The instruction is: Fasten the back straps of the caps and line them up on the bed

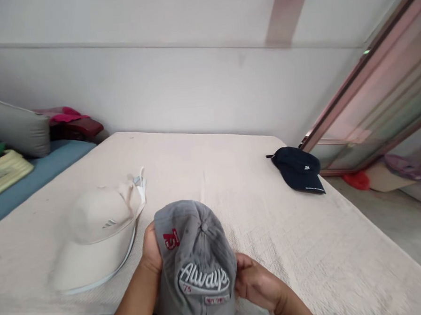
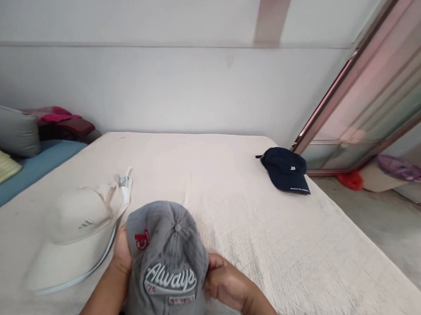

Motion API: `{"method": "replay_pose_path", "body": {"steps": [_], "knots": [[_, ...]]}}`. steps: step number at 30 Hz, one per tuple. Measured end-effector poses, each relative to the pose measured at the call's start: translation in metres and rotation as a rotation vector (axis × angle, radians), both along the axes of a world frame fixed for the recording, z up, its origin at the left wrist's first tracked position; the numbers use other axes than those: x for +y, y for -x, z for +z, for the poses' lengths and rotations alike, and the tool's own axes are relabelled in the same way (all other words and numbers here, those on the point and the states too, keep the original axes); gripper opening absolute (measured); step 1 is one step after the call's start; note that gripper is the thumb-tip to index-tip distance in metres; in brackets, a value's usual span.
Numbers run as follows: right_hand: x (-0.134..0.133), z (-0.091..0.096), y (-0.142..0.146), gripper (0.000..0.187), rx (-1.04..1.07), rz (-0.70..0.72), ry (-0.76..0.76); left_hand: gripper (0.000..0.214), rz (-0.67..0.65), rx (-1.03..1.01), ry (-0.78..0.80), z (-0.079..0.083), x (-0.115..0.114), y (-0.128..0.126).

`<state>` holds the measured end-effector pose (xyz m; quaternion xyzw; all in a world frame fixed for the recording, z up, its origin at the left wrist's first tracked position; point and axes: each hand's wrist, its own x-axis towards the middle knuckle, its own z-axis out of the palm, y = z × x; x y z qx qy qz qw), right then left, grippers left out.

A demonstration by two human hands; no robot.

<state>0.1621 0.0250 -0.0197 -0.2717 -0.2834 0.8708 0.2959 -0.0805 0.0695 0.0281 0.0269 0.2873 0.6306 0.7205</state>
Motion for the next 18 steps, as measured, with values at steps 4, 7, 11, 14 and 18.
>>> {"method": "replay_pose_path", "body": {"steps": [4, 7, 11, 14, 18], "knots": [[-0.002, -0.008, -0.007, 0.022, -0.071, 0.094, -0.005, 0.039, -0.123, -0.052, -0.073, 0.013, -0.004, -0.005], [0.001, 0.0, -0.01, 0.028, -0.012, 0.08, -0.037, 0.029, -0.174, 0.076, -0.038, 0.017, -0.008, -0.013], [0.01, 0.019, -0.02, 0.045, 0.157, 0.055, -0.065, 0.022, -0.257, 0.261, -0.055, 0.016, -0.017, -0.023], [0.017, 0.028, -0.026, 0.037, 0.197, -0.013, -0.097, 0.023, -0.436, 0.323, -0.132, 0.013, -0.022, -0.028], [0.023, 0.03, -0.024, 0.031, 0.085, -0.163, -0.081, 0.017, -0.69, 0.41, -0.156, 0.013, -0.025, -0.039]]}}
